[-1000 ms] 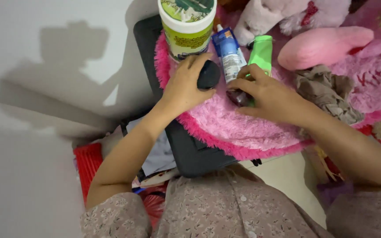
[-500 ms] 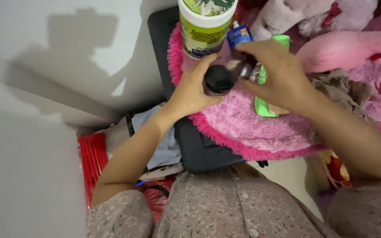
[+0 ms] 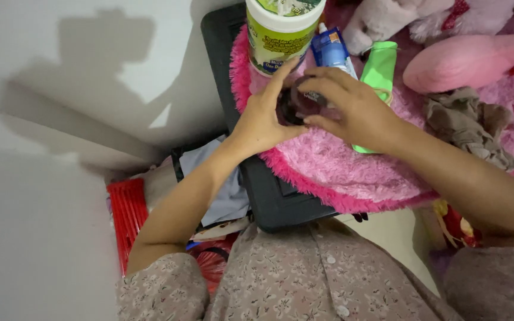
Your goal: Organizing various personal items like a comb, headband, and makeup containers on a vanity surface and in a drawer.
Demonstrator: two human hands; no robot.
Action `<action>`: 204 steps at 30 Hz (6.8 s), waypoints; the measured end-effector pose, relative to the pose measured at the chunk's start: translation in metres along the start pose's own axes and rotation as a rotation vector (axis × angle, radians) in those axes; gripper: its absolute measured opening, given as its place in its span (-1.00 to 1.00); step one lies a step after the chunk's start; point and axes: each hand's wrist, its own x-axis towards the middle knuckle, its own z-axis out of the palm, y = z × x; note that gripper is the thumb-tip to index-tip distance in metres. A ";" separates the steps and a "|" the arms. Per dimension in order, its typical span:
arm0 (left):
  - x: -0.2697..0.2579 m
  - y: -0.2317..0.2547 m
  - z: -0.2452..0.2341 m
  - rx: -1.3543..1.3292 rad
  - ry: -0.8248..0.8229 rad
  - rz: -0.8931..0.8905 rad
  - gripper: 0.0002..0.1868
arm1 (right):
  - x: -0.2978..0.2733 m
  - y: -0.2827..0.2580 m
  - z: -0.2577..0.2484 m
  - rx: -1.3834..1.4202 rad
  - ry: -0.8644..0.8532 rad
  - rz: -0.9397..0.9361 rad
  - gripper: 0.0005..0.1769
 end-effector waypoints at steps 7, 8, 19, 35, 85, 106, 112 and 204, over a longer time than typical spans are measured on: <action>0.005 0.001 -0.008 -0.004 -0.004 -0.077 0.23 | 0.011 -0.001 0.008 0.134 0.043 0.162 -0.30; 0.005 0.000 -0.008 -0.006 -0.008 -0.077 0.23 | 0.010 0.001 0.010 0.134 0.044 0.167 -0.30; -0.006 0.011 -0.004 0.217 0.116 0.046 0.13 | -0.003 0.043 -0.036 -0.071 0.183 0.212 -0.64; 0.002 0.012 0.009 0.382 0.217 0.189 -0.12 | -0.008 0.095 0.015 -0.057 -0.007 0.595 -0.09; 0.031 0.015 -0.015 0.559 0.330 0.351 -0.81 | 0.024 0.121 0.005 0.043 0.158 0.382 -0.35; 0.002 -0.001 0.010 0.270 0.079 0.063 0.01 | -0.054 0.044 -0.039 0.284 -0.036 0.447 -0.76; -0.018 0.032 0.017 0.230 0.196 -0.012 -0.10 | -0.114 0.027 -0.028 0.621 0.199 0.456 -0.87; -0.143 0.121 0.229 0.008 -0.097 0.100 0.16 | -0.269 -0.064 -0.037 0.354 -0.137 0.290 0.06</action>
